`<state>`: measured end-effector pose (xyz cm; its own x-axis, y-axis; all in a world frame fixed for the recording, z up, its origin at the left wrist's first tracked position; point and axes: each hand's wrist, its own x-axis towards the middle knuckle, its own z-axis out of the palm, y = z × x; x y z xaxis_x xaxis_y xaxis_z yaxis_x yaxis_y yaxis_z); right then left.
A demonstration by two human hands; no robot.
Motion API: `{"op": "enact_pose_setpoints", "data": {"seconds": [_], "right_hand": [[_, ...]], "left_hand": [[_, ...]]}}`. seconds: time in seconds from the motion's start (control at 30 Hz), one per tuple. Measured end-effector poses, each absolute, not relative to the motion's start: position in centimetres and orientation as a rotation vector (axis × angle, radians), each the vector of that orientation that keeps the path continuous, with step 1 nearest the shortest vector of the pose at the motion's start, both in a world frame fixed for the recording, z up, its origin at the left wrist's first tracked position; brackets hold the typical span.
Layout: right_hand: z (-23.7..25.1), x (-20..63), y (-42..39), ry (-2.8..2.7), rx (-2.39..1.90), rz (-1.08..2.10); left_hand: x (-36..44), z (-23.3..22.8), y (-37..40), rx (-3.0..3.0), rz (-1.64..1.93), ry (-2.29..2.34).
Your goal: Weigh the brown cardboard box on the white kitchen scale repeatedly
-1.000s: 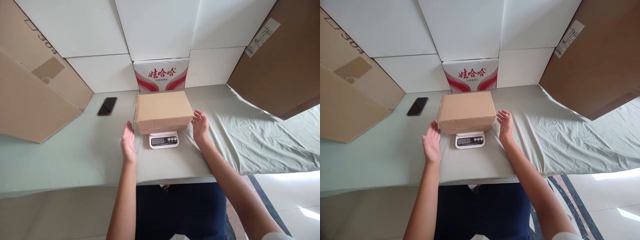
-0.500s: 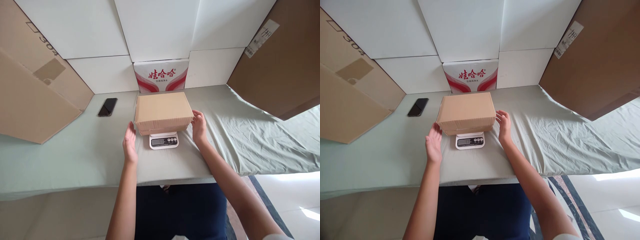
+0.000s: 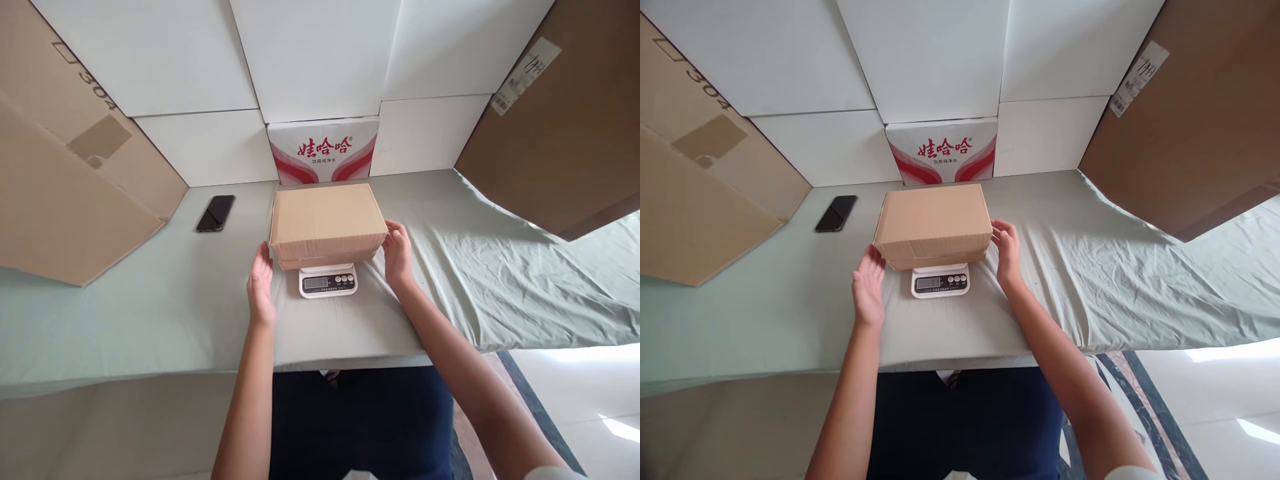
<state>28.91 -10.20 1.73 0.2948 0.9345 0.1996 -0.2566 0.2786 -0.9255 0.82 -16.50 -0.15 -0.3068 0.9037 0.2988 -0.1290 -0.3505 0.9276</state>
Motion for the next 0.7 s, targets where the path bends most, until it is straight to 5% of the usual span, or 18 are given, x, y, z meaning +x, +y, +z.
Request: {"op": "enact_pose_setpoints", "data": {"seconds": [0.7], "right_hand": [[1.9, 26.5, -13.6, -1.035, -0.947, 0.892]], "left_hand": [[1.3, 0.6, -17.1, 1.350, 1.657, 1.079]]}}
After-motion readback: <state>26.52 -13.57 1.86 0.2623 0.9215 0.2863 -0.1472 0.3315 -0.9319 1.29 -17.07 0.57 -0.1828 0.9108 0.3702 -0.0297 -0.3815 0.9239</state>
